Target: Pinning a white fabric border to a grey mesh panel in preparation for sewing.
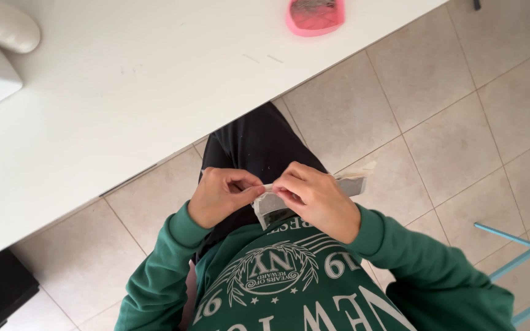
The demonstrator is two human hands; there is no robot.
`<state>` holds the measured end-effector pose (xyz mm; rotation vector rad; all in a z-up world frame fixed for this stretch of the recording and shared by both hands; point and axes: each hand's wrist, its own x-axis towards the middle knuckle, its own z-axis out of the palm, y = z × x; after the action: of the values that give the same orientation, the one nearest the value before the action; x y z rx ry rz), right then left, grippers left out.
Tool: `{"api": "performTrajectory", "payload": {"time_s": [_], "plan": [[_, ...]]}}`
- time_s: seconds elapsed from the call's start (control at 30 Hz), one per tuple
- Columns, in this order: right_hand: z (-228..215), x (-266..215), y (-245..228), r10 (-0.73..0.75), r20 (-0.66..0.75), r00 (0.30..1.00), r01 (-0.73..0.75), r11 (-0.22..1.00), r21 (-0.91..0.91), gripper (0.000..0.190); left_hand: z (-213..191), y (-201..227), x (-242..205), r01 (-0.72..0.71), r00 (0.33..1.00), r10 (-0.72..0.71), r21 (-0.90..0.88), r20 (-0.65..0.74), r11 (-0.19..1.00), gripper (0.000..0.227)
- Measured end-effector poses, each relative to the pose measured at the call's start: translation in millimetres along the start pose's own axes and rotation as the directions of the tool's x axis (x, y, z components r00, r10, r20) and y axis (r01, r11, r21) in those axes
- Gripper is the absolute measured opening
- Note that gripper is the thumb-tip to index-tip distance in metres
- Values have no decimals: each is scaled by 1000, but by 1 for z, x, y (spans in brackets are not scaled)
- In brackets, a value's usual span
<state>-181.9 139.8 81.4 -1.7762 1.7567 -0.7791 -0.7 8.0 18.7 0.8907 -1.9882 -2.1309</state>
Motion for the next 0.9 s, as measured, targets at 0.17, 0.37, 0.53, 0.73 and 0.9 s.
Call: {"api": "performTrajectory", "payload": {"time_s": [0.17, 0.37, 0.53, 0.73, 0.9], "plan": [[14, -12, 5, 82, -70, 994, -90, 989, -116, 11, 7, 8, -5, -61, 995, 68, 85, -75, 994, 8], [12, -11, 3, 87, -99, 991, -97, 990, -102, 12, 15, 15, -8, -71, 988, 85, 105, -127, 992, 4], [16, -13, 6, 103, -120, 987, -116, 988, -101, 12, 19, 19, -10, -94, 979, 116, 132, -166, 987, 3], [31, -24, 3, 138, -159, 978, -165, 971, -174, 15, 35, 13, -14, -121, 952, 192, 283, -237, 952, 0], [41, -29, 2, 119, -200, 973, -167, 954, -248, 16, 41, 9, -18, -135, 940, 224, 324, -257, 936, 4]]}}
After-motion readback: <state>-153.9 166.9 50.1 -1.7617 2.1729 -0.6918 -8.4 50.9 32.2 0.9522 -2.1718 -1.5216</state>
